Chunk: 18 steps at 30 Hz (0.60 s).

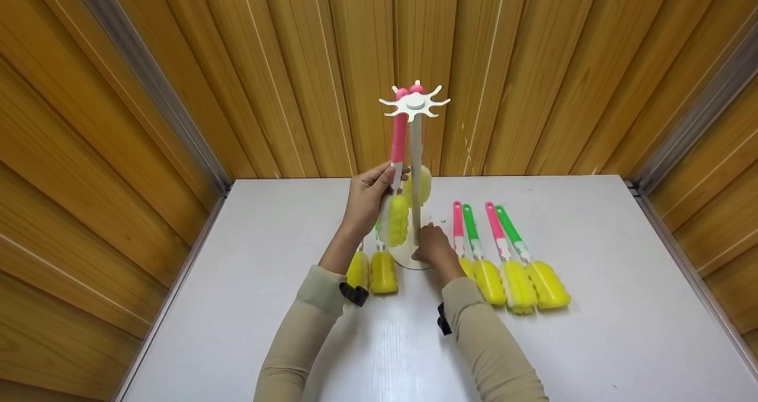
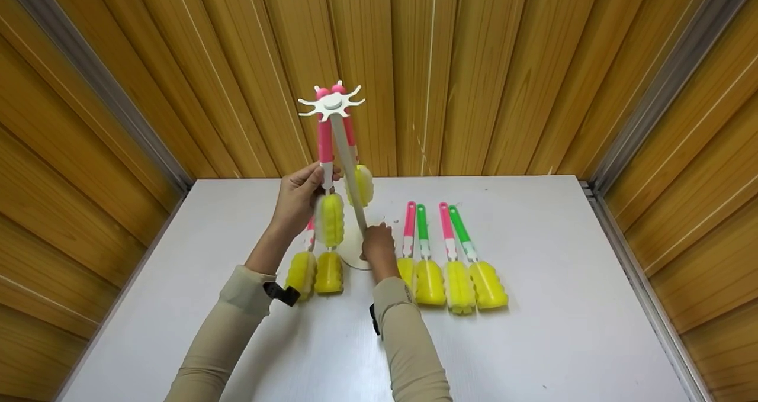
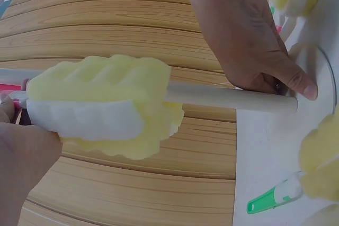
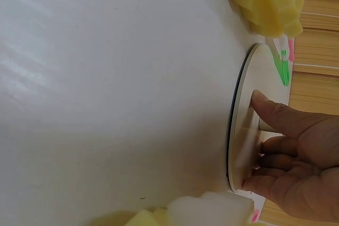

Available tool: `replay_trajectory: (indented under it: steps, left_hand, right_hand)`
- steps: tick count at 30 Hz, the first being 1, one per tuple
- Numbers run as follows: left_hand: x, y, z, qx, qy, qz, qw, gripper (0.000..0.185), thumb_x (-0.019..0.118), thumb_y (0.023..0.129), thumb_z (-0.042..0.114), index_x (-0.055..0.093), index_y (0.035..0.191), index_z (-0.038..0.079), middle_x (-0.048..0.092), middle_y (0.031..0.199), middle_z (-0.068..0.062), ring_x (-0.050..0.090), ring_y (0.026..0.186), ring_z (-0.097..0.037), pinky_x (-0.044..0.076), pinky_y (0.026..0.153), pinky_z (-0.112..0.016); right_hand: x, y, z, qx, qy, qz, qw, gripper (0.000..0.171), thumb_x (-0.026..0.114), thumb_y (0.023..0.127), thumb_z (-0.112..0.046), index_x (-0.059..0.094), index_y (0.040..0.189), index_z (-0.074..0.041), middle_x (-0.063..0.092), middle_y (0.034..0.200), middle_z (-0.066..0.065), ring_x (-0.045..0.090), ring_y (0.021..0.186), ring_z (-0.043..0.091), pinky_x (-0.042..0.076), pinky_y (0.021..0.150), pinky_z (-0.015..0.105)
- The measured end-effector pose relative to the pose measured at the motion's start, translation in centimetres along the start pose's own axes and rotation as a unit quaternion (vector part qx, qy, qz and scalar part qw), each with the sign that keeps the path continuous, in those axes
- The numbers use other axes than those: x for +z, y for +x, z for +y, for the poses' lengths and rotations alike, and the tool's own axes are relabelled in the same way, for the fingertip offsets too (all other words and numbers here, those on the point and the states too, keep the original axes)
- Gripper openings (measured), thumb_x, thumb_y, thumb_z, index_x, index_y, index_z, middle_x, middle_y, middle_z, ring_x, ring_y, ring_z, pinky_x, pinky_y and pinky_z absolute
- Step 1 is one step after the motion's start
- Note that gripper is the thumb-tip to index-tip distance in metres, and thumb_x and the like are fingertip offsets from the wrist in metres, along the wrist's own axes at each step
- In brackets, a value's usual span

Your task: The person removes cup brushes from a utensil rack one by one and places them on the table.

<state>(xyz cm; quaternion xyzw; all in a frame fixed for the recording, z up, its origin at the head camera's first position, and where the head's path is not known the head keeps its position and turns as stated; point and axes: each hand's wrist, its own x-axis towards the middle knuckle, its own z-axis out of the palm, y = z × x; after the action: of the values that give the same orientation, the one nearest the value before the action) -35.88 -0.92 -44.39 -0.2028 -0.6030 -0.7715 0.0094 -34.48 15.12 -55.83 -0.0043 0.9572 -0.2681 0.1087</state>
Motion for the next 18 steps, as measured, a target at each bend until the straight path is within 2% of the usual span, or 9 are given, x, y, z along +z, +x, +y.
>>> replay_trajectory:
  steps: [2,7,13,18]
  left_hand:
    - [0.04,-0.07,0.03,0.001,0.0,-0.001,1.0,0.036,0.06,0.103,0.024,0.069,0.125,-0.004,0.074,0.108,-0.018,0.064,0.096,-0.021,0.054,0.076,-0.025]
    - [0.1,-0.28,0.1,0.002,-0.002,-0.002,1.0,0.035,0.059,0.103,0.021,0.068,0.128,-0.002,0.074,0.11,-0.014,0.066,0.099,-0.02,0.054,0.079,-0.026]
    - [0.17,-0.46,0.24,0.003,-0.01,-0.002,0.9999,0.034,0.059,0.104,0.018,0.067,0.129,-0.003,0.07,0.118,-0.025,0.067,0.106,-0.029,0.053,0.087,-0.029]
    - [0.17,-0.71,0.56,-0.005,-0.021,0.005,0.9997,0.033,0.059,0.103,0.016,0.067,0.128,-0.003,0.067,0.12,-0.03,0.068,0.102,-0.024,0.054,0.088,-0.029]
  right_hand:
    - [0.04,0.04,0.09,-0.006,-0.007,0.003,1.0,0.054,0.084,0.077,-0.004,0.06,0.122,0.016,0.061,0.124,0.032,0.058,0.108,0.041,0.047,0.103,0.05]
    - [-0.06,0.08,0.09,-0.003,-0.006,-0.006,1.0,0.057,0.083,0.079,-0.004,0.058,0.126,0.015,0.059,0.129,0.031,0.056,0.109,0.039,0.044,0.107,0.05]
    - [-0.09,0.2,-0.01,0.021,0.009,-0.02,1.0,0.059,0.083,0.081,-0.004,0.057,0.131,0.013,0.057,0.133,0.029,0.054,0.113,0.037,0.043,0.109,0.05]
    - [0.03,0.48,-0.07,0.058,0.042,-0.038,0.997,0.061,0.081,0.084,-0.003,0.054,0.137,0.009,0.053,0.14,0.026,0.051,0.117,0.035,0.041,0.111,0.052]
